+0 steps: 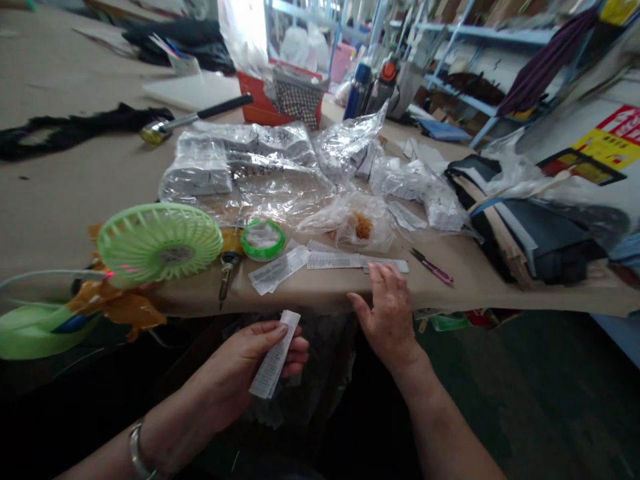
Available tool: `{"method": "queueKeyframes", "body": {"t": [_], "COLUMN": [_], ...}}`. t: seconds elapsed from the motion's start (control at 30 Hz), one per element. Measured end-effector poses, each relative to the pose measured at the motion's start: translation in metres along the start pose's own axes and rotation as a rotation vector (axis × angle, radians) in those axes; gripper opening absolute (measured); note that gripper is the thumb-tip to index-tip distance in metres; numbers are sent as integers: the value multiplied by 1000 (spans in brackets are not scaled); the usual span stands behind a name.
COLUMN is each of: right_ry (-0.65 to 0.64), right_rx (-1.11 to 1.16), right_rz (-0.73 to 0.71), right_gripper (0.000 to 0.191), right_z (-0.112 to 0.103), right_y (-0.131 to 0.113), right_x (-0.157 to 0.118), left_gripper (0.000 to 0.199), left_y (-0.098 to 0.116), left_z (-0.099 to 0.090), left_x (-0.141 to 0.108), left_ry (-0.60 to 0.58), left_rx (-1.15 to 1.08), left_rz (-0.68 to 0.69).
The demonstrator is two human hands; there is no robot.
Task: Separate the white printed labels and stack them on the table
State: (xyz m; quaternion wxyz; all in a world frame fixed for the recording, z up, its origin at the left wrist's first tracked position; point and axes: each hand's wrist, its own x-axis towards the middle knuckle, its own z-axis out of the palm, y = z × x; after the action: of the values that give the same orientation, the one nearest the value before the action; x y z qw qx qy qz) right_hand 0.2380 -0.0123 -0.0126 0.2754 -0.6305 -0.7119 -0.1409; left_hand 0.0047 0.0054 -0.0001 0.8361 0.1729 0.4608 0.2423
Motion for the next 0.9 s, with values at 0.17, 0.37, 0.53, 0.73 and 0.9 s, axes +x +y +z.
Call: {"method": "queueKeyframes", "body": {"t": [0.17, 0.37, 0.53, 0.73, 0.9], "right_ry": [-148, 42, 152, 74, -36], "right_rx": [-210, -9, 222, 608, 626], "right_rz": [-8, -80, 24, -190, -379], "right_gripper": [50, 18, 13, 23, 16], "right_z": [1, -1, -7, -6, 16], "right_y": [27, 30, 21, -56, -101], "right_x": [-6, -18, -16, -18, -25], "left_gripper": [8, 9, 10, 11, 4], "left_y": [-2, -2, -2, -3, -6], "left_z": [0, -2, -1, 3, -4], "left_x": [0, 0, -1, -3, -3], "left_ry": [31, 49, 56, 1, -3], "left_rx": [6, 30, 33, -60, -234], "left_rz": [-21, -19, -9, 24, 133]}}
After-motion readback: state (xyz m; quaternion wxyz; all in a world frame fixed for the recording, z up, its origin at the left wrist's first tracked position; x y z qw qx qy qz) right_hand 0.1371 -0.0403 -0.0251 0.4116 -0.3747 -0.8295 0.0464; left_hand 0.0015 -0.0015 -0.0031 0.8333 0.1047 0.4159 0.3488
